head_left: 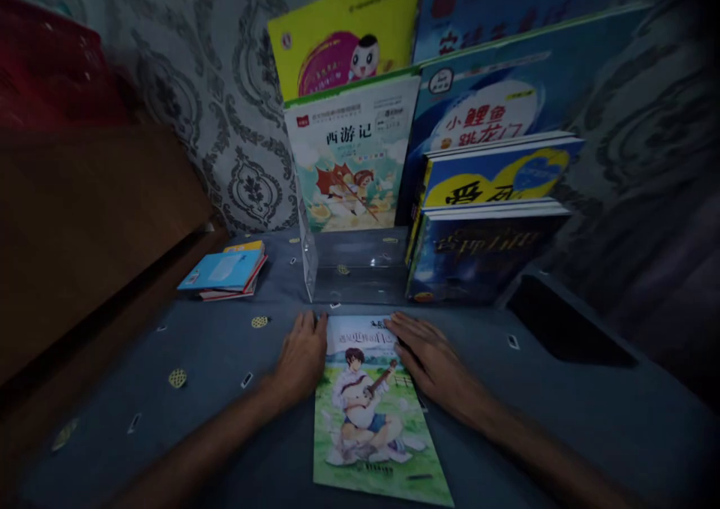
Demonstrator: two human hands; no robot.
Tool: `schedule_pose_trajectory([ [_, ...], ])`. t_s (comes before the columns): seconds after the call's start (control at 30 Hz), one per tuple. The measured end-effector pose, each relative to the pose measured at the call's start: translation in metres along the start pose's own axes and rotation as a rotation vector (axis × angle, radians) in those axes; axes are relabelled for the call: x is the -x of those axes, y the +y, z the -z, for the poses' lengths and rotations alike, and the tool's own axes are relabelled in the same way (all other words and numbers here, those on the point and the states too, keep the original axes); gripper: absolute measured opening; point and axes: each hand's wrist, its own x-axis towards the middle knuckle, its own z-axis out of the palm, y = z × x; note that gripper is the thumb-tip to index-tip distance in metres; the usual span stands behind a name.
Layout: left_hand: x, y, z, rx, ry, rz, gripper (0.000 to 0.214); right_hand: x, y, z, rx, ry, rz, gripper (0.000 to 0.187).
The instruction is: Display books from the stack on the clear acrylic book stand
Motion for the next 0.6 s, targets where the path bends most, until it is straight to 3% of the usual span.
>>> schedule_pose_trajectory([
  [0.27, -0.026, -0.006, -0.002, 0.004, 0.039, 0.001, 0.034, -0.012, 0.004, 0.004, 0.026, 0.0, -0.025, 0.044],
  [0.4, -0.021, -0.003, 0.008, -0.086, 0.054, -0.01, 0.029, -0.008, 0.008, 0.001, -0.019, -0.023, -0.042, 0.046],
  [0.6, -0.006, 0.009, 0.018, -0.188, 0.067, -0.159, 0.023, -0.009, 0.009, 0.005, -0.119, -0.097, -0.072, 0.049],
])
